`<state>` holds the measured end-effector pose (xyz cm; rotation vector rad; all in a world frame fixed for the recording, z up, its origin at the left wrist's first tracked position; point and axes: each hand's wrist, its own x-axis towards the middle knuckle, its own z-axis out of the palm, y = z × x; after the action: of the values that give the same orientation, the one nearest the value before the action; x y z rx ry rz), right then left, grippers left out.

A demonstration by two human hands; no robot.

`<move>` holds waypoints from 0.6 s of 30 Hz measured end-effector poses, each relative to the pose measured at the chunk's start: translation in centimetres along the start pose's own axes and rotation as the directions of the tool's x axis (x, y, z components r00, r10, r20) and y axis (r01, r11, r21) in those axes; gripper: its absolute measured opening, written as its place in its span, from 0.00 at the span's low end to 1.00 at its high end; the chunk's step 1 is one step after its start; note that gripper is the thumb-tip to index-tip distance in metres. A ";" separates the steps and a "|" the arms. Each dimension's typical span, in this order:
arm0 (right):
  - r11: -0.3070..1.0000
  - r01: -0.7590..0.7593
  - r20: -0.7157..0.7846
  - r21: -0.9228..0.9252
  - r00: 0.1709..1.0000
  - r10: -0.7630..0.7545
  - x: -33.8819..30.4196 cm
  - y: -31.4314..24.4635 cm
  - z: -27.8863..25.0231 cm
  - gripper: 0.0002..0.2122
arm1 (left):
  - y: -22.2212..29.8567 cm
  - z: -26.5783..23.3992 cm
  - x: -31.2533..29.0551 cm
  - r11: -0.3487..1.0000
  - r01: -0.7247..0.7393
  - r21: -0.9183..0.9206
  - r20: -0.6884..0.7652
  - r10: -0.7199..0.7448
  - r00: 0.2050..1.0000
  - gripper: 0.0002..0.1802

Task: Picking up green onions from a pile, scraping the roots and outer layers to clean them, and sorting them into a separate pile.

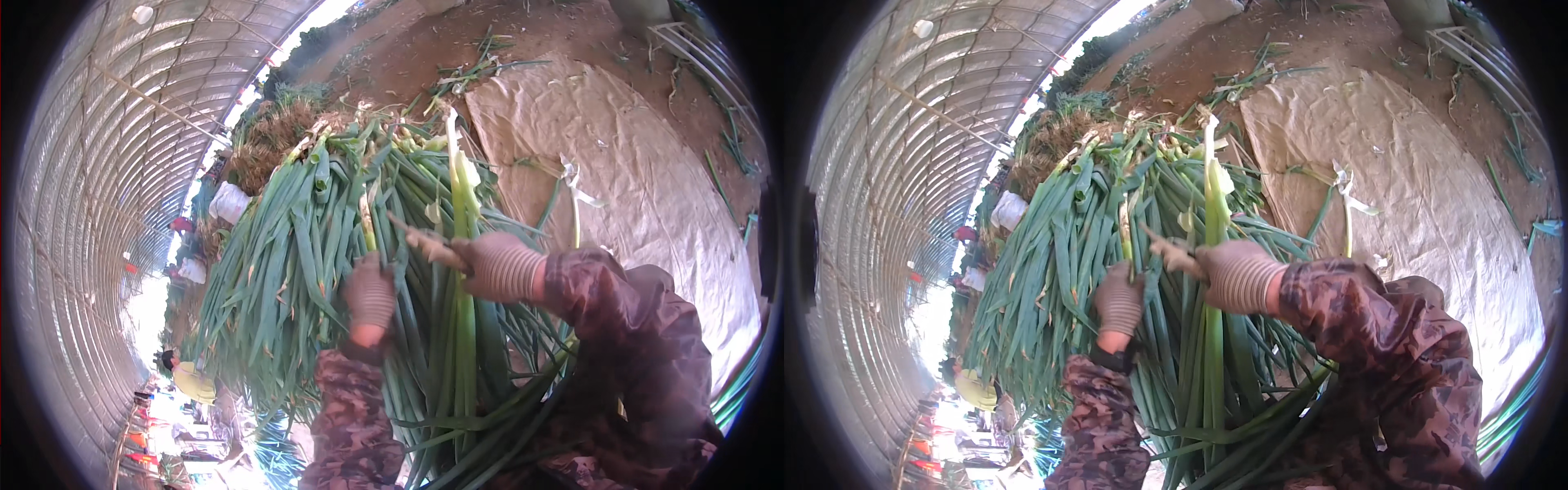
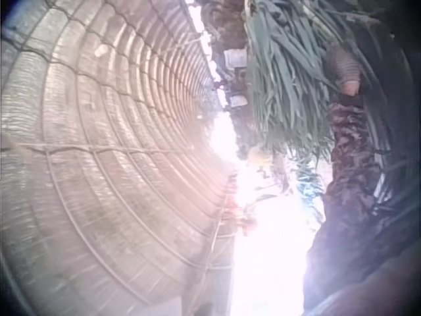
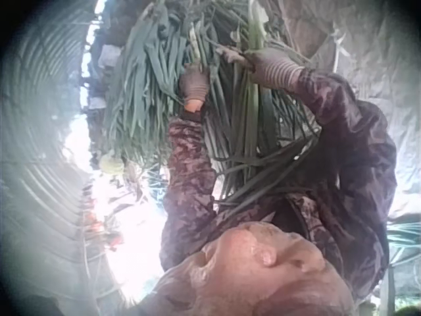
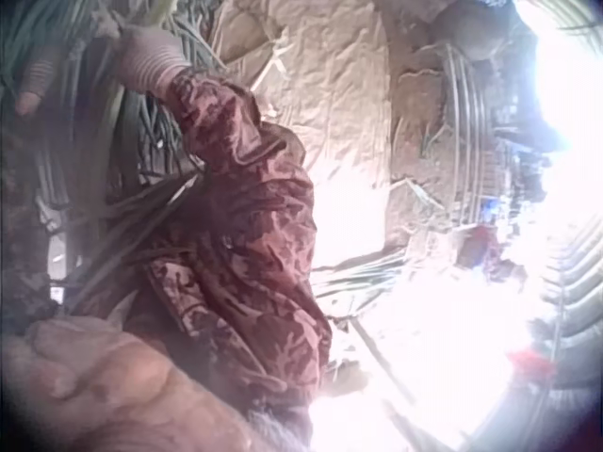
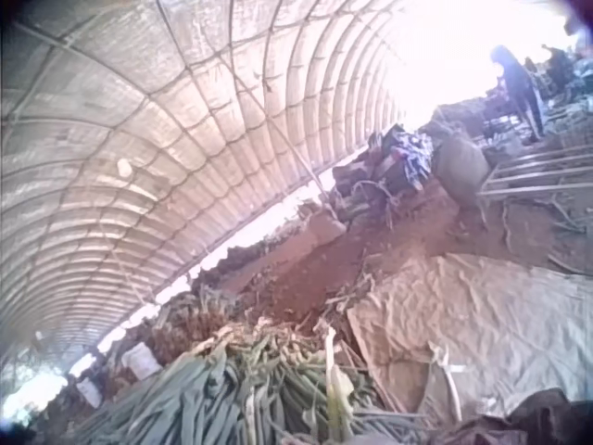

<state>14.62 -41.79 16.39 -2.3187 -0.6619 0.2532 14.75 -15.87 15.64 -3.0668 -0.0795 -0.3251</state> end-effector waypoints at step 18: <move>0.999 -0.027 -0.033 0.020 0.999 0.028 -3.3 0.6 -1.9 0.23 | -2.8 -0.3 1.7 0.930 0.151 -0.335 0.279 -0.055 0.959 0.27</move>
<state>12.74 -45.03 17.38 -2.3096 -0.6088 0.2325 16.21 -12.98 16.46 -3.4543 -0.2195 0.0854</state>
